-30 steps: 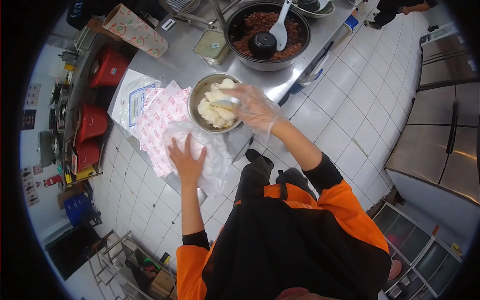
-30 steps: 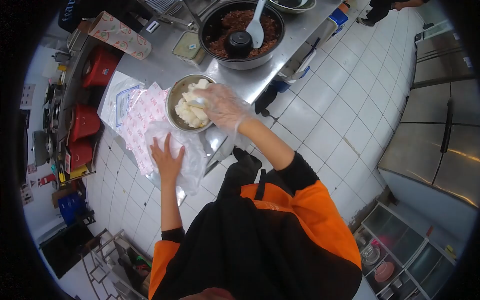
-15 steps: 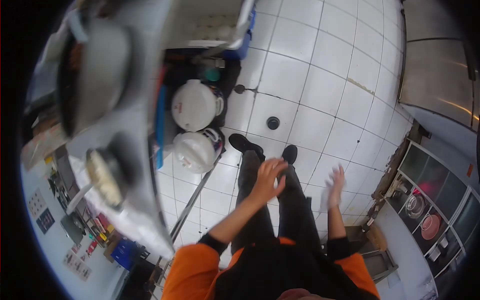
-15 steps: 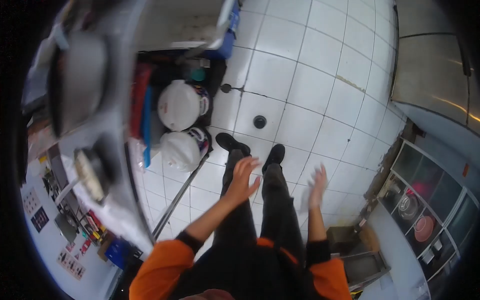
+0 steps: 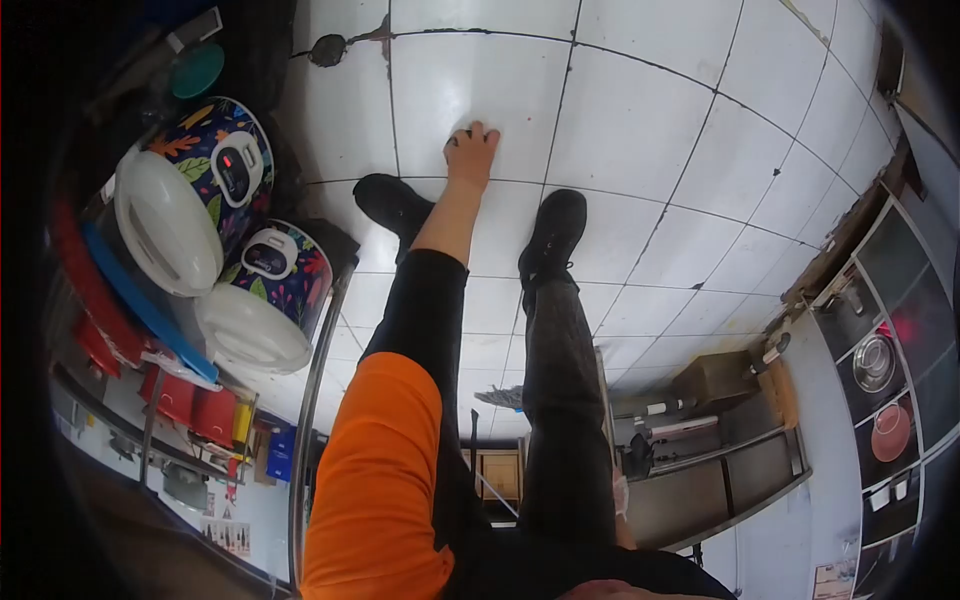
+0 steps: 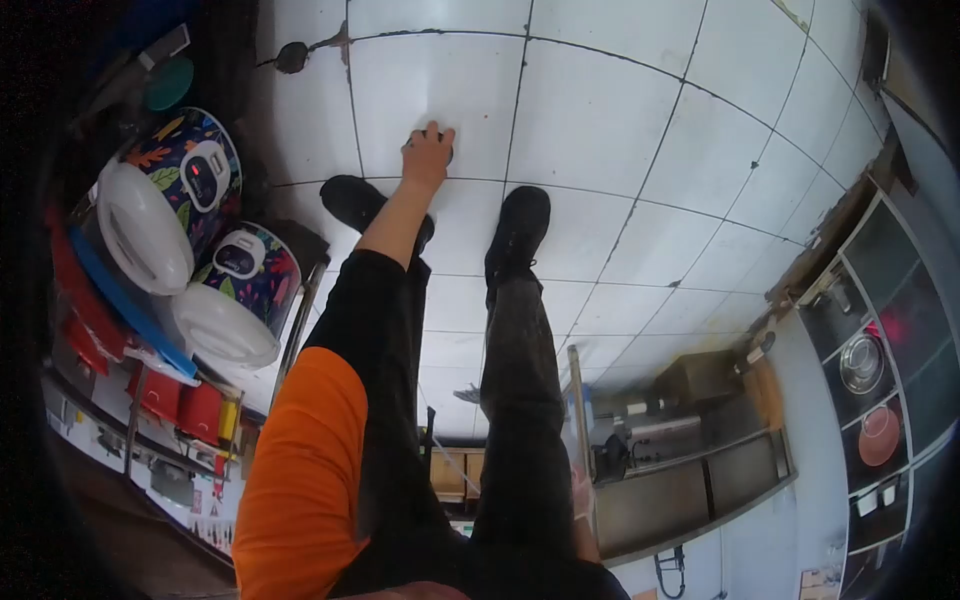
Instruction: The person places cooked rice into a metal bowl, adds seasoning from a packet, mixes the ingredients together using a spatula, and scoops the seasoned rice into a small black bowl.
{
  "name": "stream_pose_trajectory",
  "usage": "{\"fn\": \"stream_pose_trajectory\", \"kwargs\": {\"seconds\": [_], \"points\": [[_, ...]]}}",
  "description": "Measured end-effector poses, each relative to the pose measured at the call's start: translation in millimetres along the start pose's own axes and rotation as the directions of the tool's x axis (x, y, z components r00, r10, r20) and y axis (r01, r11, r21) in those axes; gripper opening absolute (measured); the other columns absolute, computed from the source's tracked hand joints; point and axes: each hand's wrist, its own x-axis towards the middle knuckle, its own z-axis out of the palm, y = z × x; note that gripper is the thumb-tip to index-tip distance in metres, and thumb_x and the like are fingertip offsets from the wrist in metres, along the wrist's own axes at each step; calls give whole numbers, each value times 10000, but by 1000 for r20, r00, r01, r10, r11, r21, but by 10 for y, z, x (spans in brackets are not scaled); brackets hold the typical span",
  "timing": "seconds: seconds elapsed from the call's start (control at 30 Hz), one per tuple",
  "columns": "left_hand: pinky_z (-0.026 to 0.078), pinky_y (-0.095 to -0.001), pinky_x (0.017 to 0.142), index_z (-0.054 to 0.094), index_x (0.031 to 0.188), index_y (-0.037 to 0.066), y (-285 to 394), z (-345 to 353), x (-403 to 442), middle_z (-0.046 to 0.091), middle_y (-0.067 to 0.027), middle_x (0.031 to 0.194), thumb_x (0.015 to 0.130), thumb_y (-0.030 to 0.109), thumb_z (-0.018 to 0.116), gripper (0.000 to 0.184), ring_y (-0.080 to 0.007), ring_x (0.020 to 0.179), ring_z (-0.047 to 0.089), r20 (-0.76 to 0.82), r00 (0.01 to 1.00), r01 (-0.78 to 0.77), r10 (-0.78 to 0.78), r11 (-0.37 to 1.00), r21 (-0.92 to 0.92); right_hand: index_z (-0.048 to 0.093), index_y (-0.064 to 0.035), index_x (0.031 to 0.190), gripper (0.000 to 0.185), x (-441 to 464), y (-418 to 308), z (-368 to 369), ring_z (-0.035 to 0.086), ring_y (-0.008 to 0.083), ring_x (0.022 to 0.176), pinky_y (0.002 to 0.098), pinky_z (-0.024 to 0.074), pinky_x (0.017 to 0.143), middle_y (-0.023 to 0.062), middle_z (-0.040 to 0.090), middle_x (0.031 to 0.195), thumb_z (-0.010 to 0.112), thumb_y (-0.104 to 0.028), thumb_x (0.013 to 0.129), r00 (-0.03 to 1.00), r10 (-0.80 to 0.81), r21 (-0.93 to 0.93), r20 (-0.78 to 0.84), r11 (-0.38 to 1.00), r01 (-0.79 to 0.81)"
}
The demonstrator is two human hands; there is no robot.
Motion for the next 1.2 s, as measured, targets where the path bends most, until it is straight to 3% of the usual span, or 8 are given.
{"fn": "stream_pose_trajectory", "kwargs": {"seconds": [0.17,0.3,0.57,0.83,0.9,0.97,1.03,1.2], "points": [[490,-478,826,368,1316,171,-175,-203,-1040,432,-163,1227,636,106,761,789,-349,1098,478,-45,993,-115,107,872,-476,550,-130,1210,408,114,-594,-77,560,116,663,257,443,509,25,616,929,600,-392,901,931,-325,453,-164,814,364],[482,-390,836,257,1406,171,-328,-900,-1936,488,-108,1227,703,134,756,863,-245,1030,523,84,993,90,83,-66,-994,533,-105,1198,427,50,-1169,-55,526,89,648,217,410,502,13,588,890,597,-404,901,864,-465,438,-195,747,501],[435,-461,990,284,1423,159,-800,-4517,-4515,407,-200,1349,718,291,756,858,-354,1245,448,-619,782,-16,72,-991,-136,494,-96,1282,510,-1640,-3660,-13,530,142,829,293,442,695,48,565,1014,476,-468,934,405,-904,410,-140,319,854],[510,-557,821,415,1119,188,-1696,-5915,-7390,416,-276,1246,835,332,656,399,-508,1077,505,-809,352,-640,-471,-752,159,356,-65,1396,558,-5942,-4757,1488,519,152,985,286,447,825,73,508,1247,530,-298,920,-633,-689,342,352,-535,773],[482,-556,866,392,1052,145,-2248,-5553,-7803,485,-253,1187,874,255,605,299,-449,1060,546,-526,320,-851,-788,-483,206,322,-59,1415,624,-6629,-4490,1942,550,189,1004,300,462,825,112,558,1175,569,-279,886,-512,-669,410,539,-323,853],[400,-464,1004,349,1022,129,-2815,-5611,-8152,444,-194,1322,732,273,772,533,-349,1213,457,-619,-200,-842,-760,456,-288,350,-41,1399,616,-7093,-4312,2340,597,223,978,326,478,826,165,607,1093,588,-204,855,-245,-655,82,715,-269,960],[336,-412,1045,383,969,118,-3348,-5440,-8152,401,-169,1343,665,99,787,507,-301,1251,408,-467,-357,-766,-809,539,-350,387,-12,1368,579,-6808,-4382,2908,629,264,944,350,478,846,207,630,1041,577,-166,843,-563,-671,130,482,-581,803],[483,-355,899,412,900,88,-4193,-4865,-7625,392,-114,1290,633,-11,785,469,-249,1187,435,-444,-297,-518,-845,533,-669,447,-6,1329,534,-7193,-4722,2776,625,287,969,351,466,888,205,633,1075,579,-165,836,-331,-679,85,656,-369,925]]}}
